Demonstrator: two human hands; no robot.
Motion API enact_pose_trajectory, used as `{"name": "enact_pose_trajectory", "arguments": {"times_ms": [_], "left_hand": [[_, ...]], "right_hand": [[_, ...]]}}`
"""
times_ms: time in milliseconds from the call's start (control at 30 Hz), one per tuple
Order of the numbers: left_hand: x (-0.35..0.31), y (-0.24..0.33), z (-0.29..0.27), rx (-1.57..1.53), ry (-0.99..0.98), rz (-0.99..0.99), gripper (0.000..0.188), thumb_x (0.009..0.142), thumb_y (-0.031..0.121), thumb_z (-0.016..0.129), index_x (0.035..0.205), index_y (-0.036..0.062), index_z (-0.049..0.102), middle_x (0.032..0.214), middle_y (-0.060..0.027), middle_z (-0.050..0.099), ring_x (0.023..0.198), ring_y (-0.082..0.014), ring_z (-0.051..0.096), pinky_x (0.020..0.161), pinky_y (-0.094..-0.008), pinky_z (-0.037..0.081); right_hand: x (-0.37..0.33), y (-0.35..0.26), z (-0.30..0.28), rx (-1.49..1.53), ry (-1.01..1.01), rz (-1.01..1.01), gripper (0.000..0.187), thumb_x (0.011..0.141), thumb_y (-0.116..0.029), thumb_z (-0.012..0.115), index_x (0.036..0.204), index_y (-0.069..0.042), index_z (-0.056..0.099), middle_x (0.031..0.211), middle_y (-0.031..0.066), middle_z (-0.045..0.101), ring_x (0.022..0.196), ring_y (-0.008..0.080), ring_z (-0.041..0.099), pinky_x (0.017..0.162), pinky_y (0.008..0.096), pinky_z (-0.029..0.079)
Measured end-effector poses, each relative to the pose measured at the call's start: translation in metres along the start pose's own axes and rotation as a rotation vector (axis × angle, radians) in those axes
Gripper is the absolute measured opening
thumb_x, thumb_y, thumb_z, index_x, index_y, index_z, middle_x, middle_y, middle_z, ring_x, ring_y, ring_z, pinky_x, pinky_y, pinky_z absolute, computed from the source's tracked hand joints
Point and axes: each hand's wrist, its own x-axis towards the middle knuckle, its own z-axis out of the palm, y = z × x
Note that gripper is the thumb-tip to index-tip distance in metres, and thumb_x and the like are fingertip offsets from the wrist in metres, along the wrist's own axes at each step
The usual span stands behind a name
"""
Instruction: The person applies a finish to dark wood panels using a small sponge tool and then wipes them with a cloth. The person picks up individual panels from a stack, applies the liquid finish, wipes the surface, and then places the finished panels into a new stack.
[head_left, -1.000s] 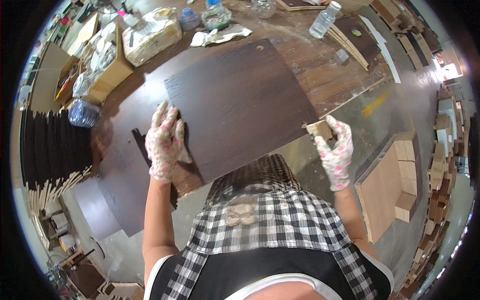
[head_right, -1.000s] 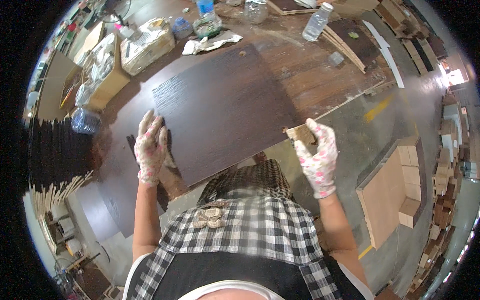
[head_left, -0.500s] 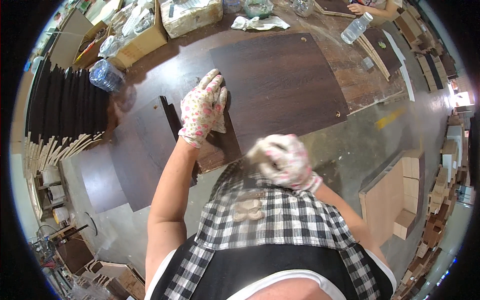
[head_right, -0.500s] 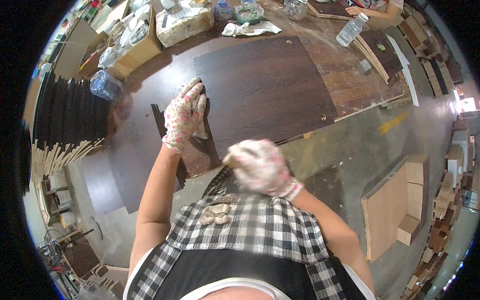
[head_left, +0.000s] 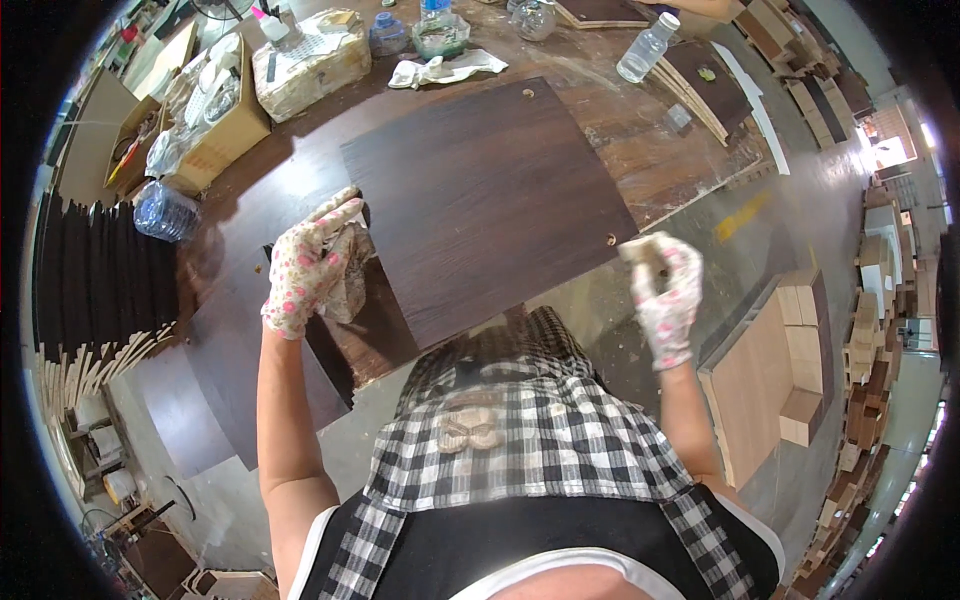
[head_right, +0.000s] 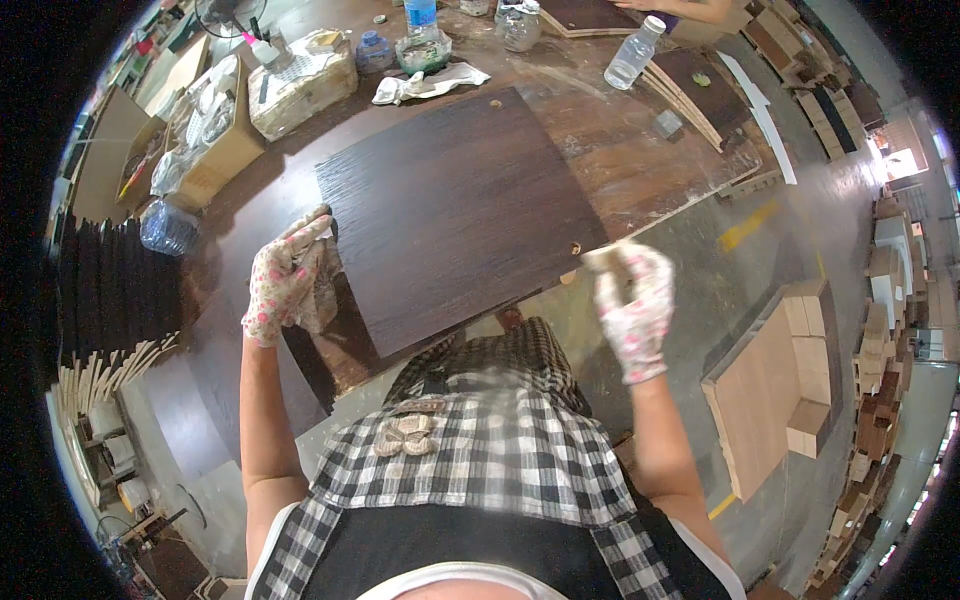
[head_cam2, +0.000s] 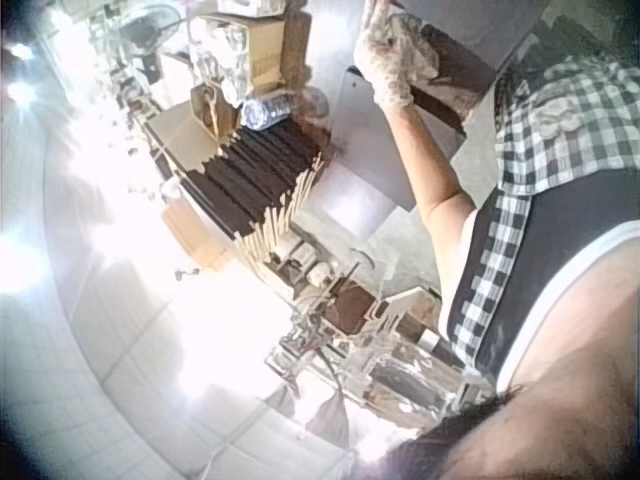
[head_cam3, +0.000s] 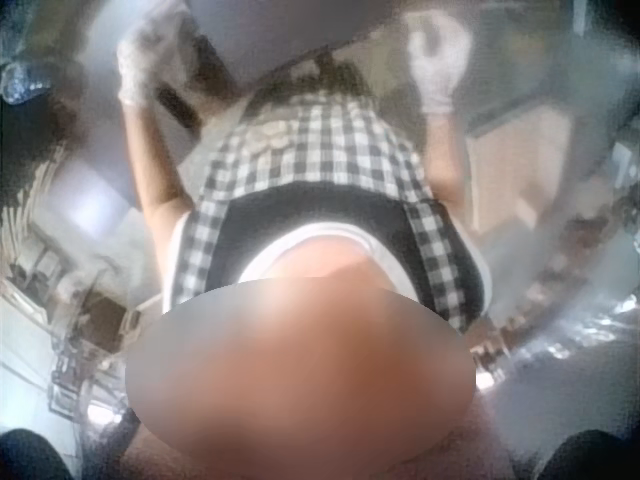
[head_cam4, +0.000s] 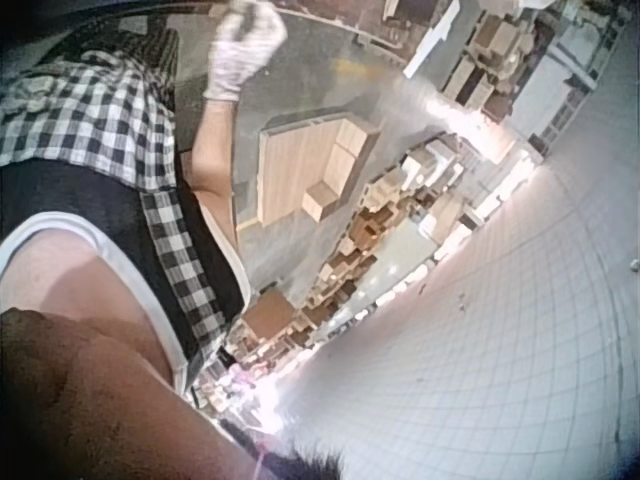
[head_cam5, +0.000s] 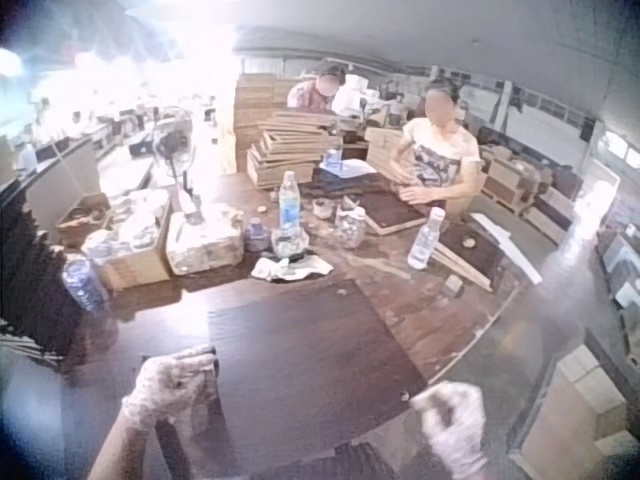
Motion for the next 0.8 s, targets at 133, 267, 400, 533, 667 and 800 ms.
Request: {"name": "enact_pose_trajectory", "arguments": {"times_ms": [133,267,400,533,667,800], "left_hand": [[0.003,-0.002,0.0,-0.129,-0.016,0.0,0.044,0.088,-0.002,0.058,0.131,0.0033,0.065,0.141,-0.0113,0.062,0.13,-0.0208,0.057,0.11,-0.0312,0.041],[-0.005,-0.017,-0.003,-0.284,0.067,0.001,0.042,0.09,-0.005,0.055,0.129,0.0007,0.066,0.136,-0.012,0.064,0.126,-0.0197,0.058,0.11,-0.0313,0.041],[-0.028,-0.042,-0.026,-0.617,0.513,-0.153,0.029,0.101,0.007,0.057,0.128,-0.0006,0.066,0.123,-0.0079,0.069,0.112,-0.0133,0.061,0.1,-0.0283,0.047],[-0.053,-0.044,-0.052,-0.64,0.846,-0.168,0.029,0.1,0.007,0.062,0.127,-0.0019,0.067,0.117,-0.008,0.07,0.102,-0.0113,0.064,0.092,-0.0258,0.051],[-0.082,-0.038,-0.046,-0.592,0.881,-0.216,0.028,0.1,0.007,0.061,0.125,-0.0035,0.067,0.117,-0.0077,0.07,0.103,-0.011,0.062,0.092,-0.0257,0.049],[-0.112,-0.027,-0.025,-0.717,0.919,-0.32,0.027,0.099,0.005,0.061,0.124,-0.0038,0.067,0.114,-0.0088,0.07,0.101,-0.0126,0.064,0.092,-0.0267,0.051]], "right_hand": [[0.002,0.016,-0.008,0.093,0.041,0.039,0.045,0.08,-0.006,0.075,0.124,-0.009,0.064,0.116,0.0103,0.06,0.109,0.0253,0.061,0.094,0.0382,0.052],[0.006,-0.001,-0.001,0.115,-0.139,-0.125,0.044,0.078,-0.007,0.075,0.122,-0.01,0.066,0.115,0.0088,0.061,0.107,0.0259,0.062,0.094,0.038,0.052],[0.057,0.0,-0.005,0.219,-0.118,0.017,0.037,0.081,0.004,0.07,0.116,-0.005,0.066,0.115,0.0101,0.063,0.105,0.0252,0.063,0.094,0.0369,0.053],[0.107,-0.106,0.034,0.587,-0.663,-0.528,0.032,0.079,-0.012,0.076,0.11,-0.007,0.07,0.107,0.0075,0.07,0.102,0.0286,0.065,0.089,0.041,0.053],[0.091,-0.197,0.091,0.652,-0.999,-1.063,0.014,0.085,-0.021,0.068,0.092,-0.009,0.066,0.088,0.0093,0.065,0.083,0.0266,0.064,0.075,0.0396,0.054],[0.129,-0.201,0.143,0.61,-0.943,-1.212,0.026,0.083,-0.018,0.072,0.107,-0.01,0.065,0.098,0.0093,0.066,0.093,0.0305,0.064,0.08,0.0435,0.054]]}}
